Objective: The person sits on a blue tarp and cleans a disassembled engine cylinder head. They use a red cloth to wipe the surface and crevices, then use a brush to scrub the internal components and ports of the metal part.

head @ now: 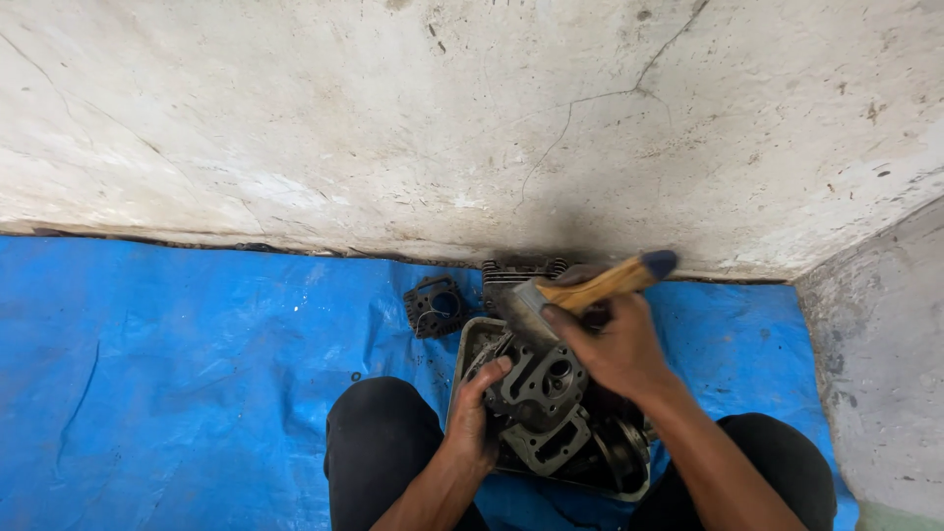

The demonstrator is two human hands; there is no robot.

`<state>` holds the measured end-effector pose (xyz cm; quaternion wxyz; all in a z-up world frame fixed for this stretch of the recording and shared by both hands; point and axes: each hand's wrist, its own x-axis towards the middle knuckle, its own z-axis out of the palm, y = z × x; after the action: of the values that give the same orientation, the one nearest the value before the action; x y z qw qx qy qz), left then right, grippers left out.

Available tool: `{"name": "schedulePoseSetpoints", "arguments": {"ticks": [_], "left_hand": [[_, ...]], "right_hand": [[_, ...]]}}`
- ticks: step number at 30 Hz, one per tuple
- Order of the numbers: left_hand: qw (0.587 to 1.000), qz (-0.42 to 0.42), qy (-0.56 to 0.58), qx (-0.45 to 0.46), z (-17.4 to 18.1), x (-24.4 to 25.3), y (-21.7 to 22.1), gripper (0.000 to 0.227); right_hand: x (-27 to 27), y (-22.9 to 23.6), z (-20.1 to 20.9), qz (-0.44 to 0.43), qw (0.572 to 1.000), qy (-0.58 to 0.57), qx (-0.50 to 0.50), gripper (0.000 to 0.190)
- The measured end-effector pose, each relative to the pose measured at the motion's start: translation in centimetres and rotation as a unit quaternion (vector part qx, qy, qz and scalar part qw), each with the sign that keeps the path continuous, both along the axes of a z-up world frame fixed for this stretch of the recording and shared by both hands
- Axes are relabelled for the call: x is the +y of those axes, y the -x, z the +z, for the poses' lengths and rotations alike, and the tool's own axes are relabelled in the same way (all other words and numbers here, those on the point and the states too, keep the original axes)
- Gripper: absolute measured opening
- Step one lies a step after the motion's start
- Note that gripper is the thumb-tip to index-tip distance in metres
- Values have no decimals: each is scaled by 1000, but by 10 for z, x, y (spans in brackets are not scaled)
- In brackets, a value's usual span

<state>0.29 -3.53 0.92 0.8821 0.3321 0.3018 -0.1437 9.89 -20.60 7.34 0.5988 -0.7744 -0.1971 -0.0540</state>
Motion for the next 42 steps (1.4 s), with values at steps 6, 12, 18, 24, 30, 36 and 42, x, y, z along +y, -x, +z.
{"name": "schedulePoseSetpoints", "arguments": {"ticks": [6, 12, 18, 24, 30, 36, 42], "left_hand": [[999, 14, -24, 29, 6, 1, -3, 67], [999, 16, -36, 31, 11, 3, -2, 69], [1000, 3, -28, 12, 1, 5, -2, 69], [1000, 10, -20, 0, -5, 6, -2, 70], [999, -2, -37, 31, 3, 5, -4, 68], [1000, 0, -2, 13, 1, 4, -2, 68], [999, -3, -31, 19, 4, 7, -4, 67]], "right_hand": [[14, 2, -16, 0, 988, -38, -149, 31], [21, 3, -7, 41, 979, -21, -196, 31], [15, 2, -17, 47, 990, -44, -129, 32], [13, 0, -24, 10, 989, -28, -145, 32], [18, 0, -29, 10, 991, -112, -73, 31], [29, 2, -24, 72, 985, -60, -144, 27], [29, 4, -20, 52, 995, -53, -73, 29]]}}
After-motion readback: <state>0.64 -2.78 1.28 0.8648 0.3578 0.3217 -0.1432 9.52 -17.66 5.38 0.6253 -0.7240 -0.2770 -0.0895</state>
